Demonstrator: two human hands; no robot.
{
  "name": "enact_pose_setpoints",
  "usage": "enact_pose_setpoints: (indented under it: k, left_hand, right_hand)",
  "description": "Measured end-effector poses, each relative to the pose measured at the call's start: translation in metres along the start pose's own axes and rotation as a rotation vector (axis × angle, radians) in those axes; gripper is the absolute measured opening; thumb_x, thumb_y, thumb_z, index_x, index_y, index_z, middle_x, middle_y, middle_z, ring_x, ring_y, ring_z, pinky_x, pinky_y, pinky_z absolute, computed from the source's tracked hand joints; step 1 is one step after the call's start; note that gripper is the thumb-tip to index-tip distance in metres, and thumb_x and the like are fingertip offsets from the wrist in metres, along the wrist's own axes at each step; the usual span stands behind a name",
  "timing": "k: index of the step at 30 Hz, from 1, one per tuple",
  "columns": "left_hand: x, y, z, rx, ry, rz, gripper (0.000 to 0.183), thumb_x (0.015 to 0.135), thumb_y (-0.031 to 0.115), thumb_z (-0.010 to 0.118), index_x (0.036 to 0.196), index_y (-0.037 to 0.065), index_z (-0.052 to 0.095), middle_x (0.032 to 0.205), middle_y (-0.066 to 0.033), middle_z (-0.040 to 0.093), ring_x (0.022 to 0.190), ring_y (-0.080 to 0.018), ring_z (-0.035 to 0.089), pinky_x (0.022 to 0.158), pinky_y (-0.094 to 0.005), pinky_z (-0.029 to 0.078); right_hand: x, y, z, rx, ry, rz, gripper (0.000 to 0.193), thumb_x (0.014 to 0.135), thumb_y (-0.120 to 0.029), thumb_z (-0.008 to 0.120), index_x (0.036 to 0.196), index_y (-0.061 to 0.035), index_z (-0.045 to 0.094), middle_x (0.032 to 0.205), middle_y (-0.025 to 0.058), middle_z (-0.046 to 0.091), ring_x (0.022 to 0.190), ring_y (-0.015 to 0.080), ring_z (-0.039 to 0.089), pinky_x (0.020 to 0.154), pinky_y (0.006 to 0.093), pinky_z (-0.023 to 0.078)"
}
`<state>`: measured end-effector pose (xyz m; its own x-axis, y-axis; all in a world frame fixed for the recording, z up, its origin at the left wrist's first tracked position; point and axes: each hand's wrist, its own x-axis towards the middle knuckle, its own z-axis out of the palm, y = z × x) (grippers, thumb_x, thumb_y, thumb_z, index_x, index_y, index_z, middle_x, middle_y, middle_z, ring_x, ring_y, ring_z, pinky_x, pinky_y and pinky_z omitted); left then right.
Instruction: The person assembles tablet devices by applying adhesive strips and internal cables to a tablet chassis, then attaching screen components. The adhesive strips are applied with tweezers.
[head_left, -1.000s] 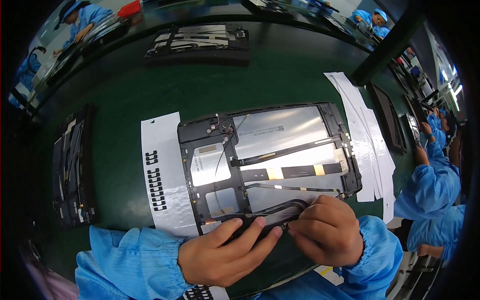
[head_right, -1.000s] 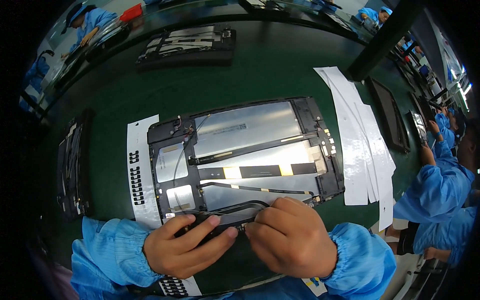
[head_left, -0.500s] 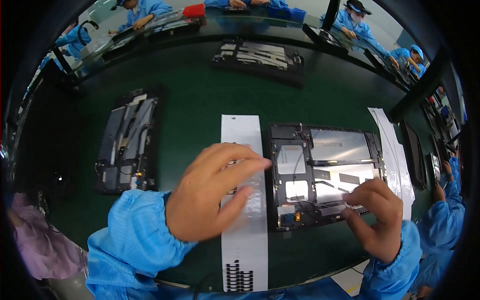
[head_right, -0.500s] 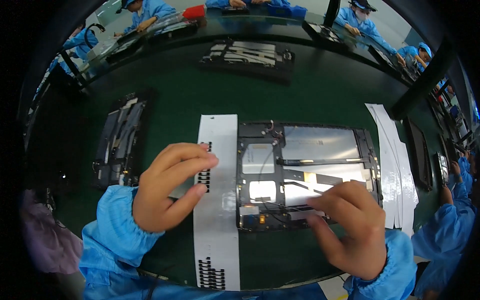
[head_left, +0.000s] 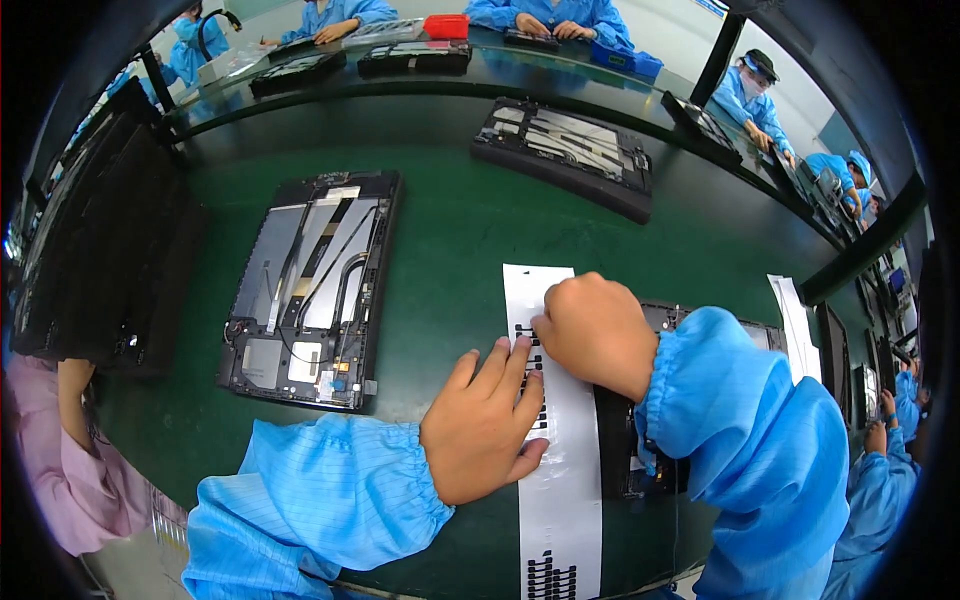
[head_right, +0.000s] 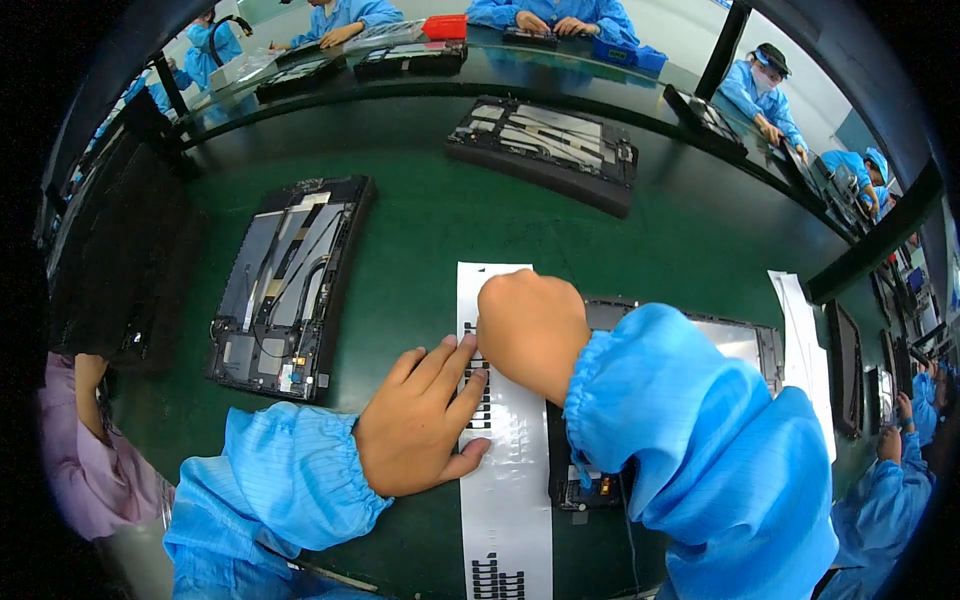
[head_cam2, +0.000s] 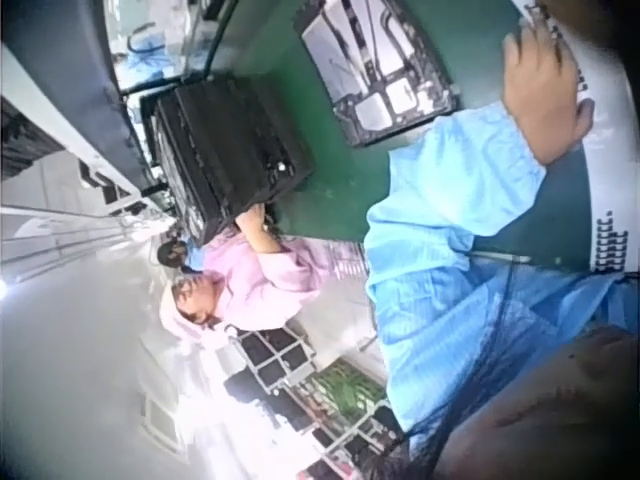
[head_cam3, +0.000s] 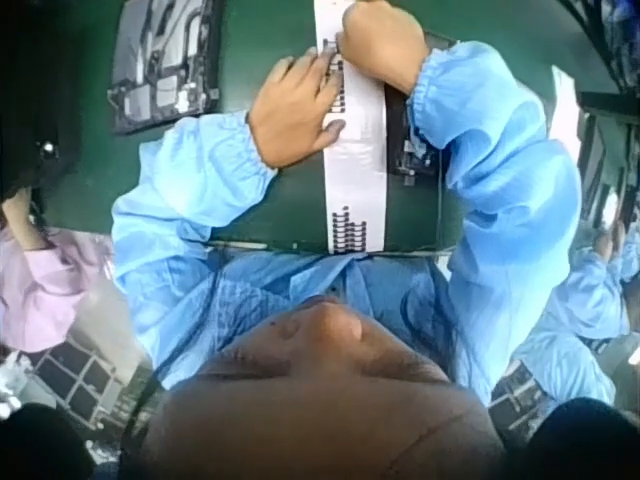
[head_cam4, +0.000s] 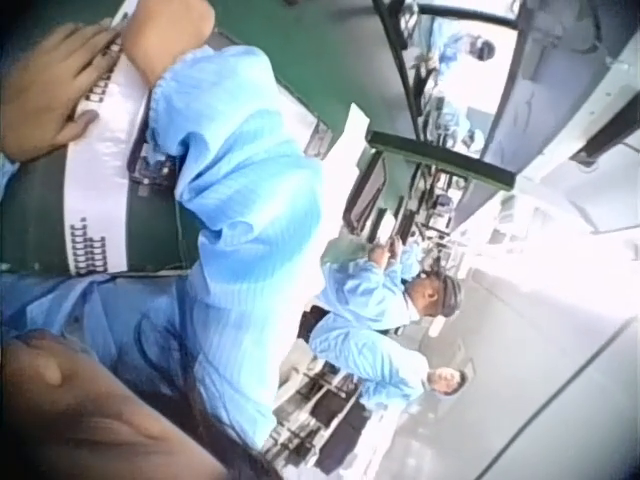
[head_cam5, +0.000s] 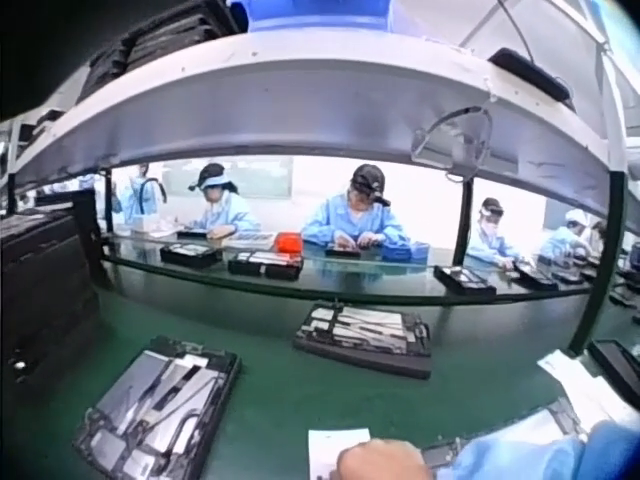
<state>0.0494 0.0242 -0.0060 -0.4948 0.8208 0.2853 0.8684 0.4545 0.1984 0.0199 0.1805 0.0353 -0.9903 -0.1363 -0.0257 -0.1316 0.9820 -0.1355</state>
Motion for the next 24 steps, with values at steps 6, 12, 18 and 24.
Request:
enact_pose_setpoints:
  k: [6,12,18,24]
  left_hand:
    - [0.004,0.003,-0.001,-0.004,-0.022,-0.02,0.056,0.068,0.031,0.062,0.107,-0.008,0.05,0.116,-0.0277,0.043,0.11,-0.0387,0.042,0.092,-0.0452,0.032]
    - [0.015,0.011,0.006,-0.027,-0.022,0.025,0.056,0.067,0.032,0.063,0.106,-0.006,0.051,0.118,-0.0277,0.042,0.111,-0.0375,0.041,0.091,-0.0466,0.032]
    - [0.003,-0.001,-0.017,0.048,-0.124,-0.072,0.056,0.063,0.022,0.067,0.11,-0.003,0.048,0.126,-0.0238,0.038,0.11,-0.0375,0.041,0.09,-0.0445,0.03]
    - [0.036,0.037,-0.033,-0.064,-0.054,-0.038,0.054,0.064,0.015,0.066,0.111,-0.002,0.047,0.127,-0.0234,0.037,0.11,-0.0391,0.039,0.089,-0.0461,0.031]
  right_hand:
    - [0.012,-0.002,-0.013,0.227,-0.196,0.113,0.019,0.066,-0.013,0.059,0.069,0.0052,0.063,0.07,0.0246,0.059,0.067,0.0364,0.06,0.064,0.0384,0.049]
    - [-0.006,0.02,-0.012,0.308,0.021,0.01,0.017,0.065,-0.012,0.058,0.066,0.0052,0.061,0.068,0.0255,0.057,0.066,0.0388,0.058,0.063,0.039,0.049]
    - [-0.104,0.073,-0.102,0.602,0.225,-0.022,0.008,0.067,-0.006,0.06,0.07,0.001,0.056,0.065,0.0061,0.052,0.061,0.0146,0.05,0.06,0.028,0.042]
    - [-0.254,0.157,-0.082,0.743,0.328,0.332,0.006,0.064,0.001,0.057,0.068,-0.0023,0.054,0.104,0.0139,0.051,0.095,0.0225,0.049,0.087,0.0338,0.036]
